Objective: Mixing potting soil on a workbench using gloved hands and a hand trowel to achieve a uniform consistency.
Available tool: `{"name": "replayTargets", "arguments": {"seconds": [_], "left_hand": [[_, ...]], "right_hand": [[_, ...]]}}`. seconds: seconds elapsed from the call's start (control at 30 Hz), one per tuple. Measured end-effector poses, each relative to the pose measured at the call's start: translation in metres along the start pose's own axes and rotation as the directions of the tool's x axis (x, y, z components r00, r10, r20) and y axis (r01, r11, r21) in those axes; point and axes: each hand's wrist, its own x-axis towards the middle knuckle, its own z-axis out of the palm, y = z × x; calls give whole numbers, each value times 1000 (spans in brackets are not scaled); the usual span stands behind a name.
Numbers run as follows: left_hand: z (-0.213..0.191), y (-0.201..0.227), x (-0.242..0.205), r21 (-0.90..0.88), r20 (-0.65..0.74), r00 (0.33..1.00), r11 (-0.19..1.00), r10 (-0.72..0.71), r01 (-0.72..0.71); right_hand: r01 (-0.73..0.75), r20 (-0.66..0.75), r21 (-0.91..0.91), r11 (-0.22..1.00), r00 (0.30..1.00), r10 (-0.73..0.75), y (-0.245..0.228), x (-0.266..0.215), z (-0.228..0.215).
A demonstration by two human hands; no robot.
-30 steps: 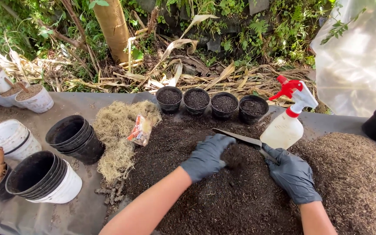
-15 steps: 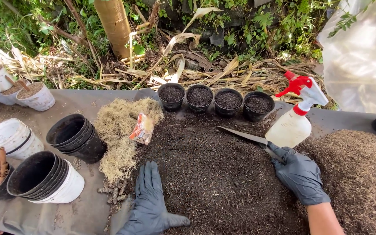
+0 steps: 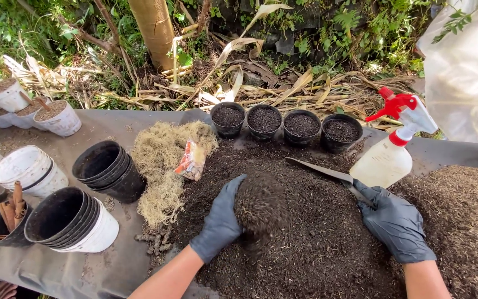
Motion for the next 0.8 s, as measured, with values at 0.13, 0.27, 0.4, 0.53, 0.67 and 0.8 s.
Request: {"name": "replayTargets", "arguments": {"seconds": [0.13,0.27,0.4,0.53,0.67,0.8], "left_hand": [[-28,37,23,531,194,976,826,101,-191],[-42,77,46,565,157,986,815,47,-129],[-47,0,105,702,178,965,662,192,-262],[-34,-13,107,769,99,988,621,115,-150],[-34,-19,86,692,185,980,699,73,-182],[-43,3,47,667,210,978,731,-2,-142]], "right_hand": [[-60,82,-43,997,995,63,-2,-1,-3],[-61,81,-50,997,995,65,-2,-1,-3],[-48,66,-84,995,996,54,4,-1,2],[-17,72,-55,998,997,21,0,-2,-4],[-11,72,-4,1000,997,11,-3,-4,-6],[-62,108,-86,994,992,71,3,1,1]]}}
